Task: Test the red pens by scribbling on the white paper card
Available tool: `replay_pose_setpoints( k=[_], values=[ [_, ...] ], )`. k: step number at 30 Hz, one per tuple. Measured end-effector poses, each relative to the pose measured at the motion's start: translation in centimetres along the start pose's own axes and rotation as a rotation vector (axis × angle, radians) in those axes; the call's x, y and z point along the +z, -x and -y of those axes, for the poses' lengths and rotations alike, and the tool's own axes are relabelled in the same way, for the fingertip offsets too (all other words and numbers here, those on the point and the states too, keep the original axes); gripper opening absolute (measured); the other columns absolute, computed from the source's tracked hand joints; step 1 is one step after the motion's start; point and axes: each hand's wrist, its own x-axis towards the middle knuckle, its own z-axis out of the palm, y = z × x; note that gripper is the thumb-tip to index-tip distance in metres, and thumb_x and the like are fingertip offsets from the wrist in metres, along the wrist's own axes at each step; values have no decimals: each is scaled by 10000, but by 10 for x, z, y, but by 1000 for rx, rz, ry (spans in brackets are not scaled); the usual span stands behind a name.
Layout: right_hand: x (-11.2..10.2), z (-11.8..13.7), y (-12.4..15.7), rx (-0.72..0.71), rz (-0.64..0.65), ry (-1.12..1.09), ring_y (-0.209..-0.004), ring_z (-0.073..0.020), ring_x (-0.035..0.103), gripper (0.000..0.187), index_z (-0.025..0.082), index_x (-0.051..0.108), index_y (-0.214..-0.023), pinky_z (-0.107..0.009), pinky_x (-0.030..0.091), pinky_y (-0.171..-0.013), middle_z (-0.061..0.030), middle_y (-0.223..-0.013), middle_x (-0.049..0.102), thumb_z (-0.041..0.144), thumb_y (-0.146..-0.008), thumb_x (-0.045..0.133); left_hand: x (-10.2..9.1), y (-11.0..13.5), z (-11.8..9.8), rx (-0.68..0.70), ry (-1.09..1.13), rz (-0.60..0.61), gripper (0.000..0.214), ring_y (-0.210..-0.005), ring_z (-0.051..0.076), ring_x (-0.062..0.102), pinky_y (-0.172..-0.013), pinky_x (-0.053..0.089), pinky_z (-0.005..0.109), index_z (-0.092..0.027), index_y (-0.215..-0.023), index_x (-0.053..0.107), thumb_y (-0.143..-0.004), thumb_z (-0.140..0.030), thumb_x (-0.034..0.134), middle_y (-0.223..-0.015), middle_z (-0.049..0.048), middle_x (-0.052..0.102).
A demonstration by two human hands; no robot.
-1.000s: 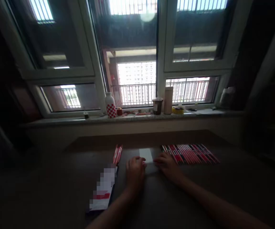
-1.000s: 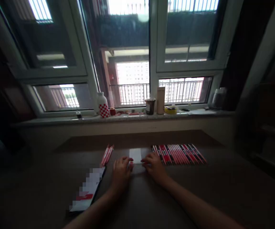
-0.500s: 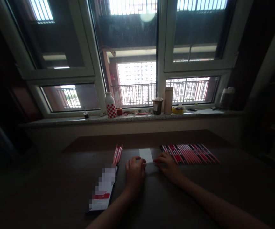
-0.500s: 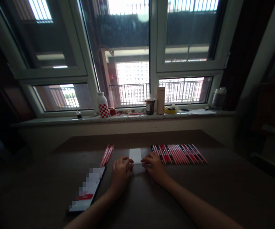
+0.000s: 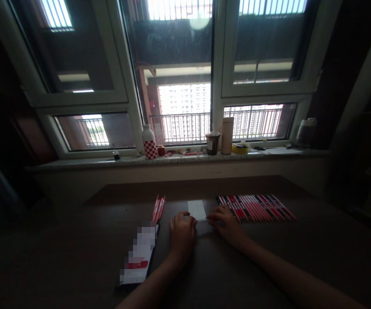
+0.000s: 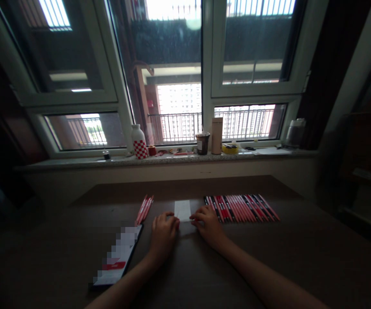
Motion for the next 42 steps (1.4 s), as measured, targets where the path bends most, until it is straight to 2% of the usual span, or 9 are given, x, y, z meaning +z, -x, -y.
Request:
replay_pose_setpoints(
  k=[7, 13, 19, 28, 34, 38, 42],
  values=[
    [0, 5, 2, -105, 32, 98, -986, -225, 476, 167, 218, 694, -978, -356, 397, -872, -52, -916, 646, 164, -864, 585, 4, -2, 4, -1, 80, -25, 181, -1039, 221, 512, -983, 341, 442, -178, -855, 646, -854, -163, 466, -1070, 71, 596],
    [0, 10, 2, -94, 75, 191, -972, -222, 476, 175, 230, 694, -971, -359, 384, -867, -46, -912, 661, 156, -871, 571, 5, -1, 3, 8, 125, -19, 175, -1042, 216, 492, -957, 357, 416, -163, -814, 602, -800, -65, 458, -1088, 77, 563],
    [1, 11, 1, -67, 105, 217, -964, -231, 472, 177, 224, 697, -953, -363, 377, -857, -46, -880, 661, 172, -888, 541, 0, -1, -1, 28, 117, -11, 202, -1058, 225, 466, -993, 328, 450, -160, -802, 592, -795, -41, 429, -1126, 84, 537],
    [0, 11, 2, -37, 90, 170, -972, -237, 471, 188, 231, 695, -964, -373, 379, -867, -53, -892, 658, 173, -887, 534, 0, 0, -2, 29, 98, -16, 185, -1144, 226, 458, -1092, 210, 513, -167, -848, 609, -826, -84, 444, -1149, 86, 530],
    [1, 8, 2, -29, 54, 132, -986, -228, 468, 180, 221, 689, -991, -357, 384, -874, -57, -925, 641, 180, -884, 550, -2, 0, -4, 18, 77, -55, 203, -1129, 236, 481, -1079, 230, 539, -188, -881, 640, -866, -159, 440, -1124, 83, 543],
    [2, 6, 2, -13, 36, 112, -990, -227, 471, 185, 224, 687, -999, -365, 391, -879, -61, -934, 633, 191, -891, 539, -2, 0, -3, 28, 65, -73, 233, -1099, 238, 486, -1042, 284, 508, -207, -987, 650, -870, -188, 449, -1130, 83, 540],
    [3, 4, 2, 10, 9, 106, -984, -232, 476, 184, 215, 689, -980, -376, 398, -881, -68, -937, 634, 177, -885, 536, 1, 0, -1, 1, 25, -75, 345, -1078, 239, 474, -1012, 310, 471, -219, -1198, 566, -864, -244, 484, -1152, 84, 530]
  ],
)
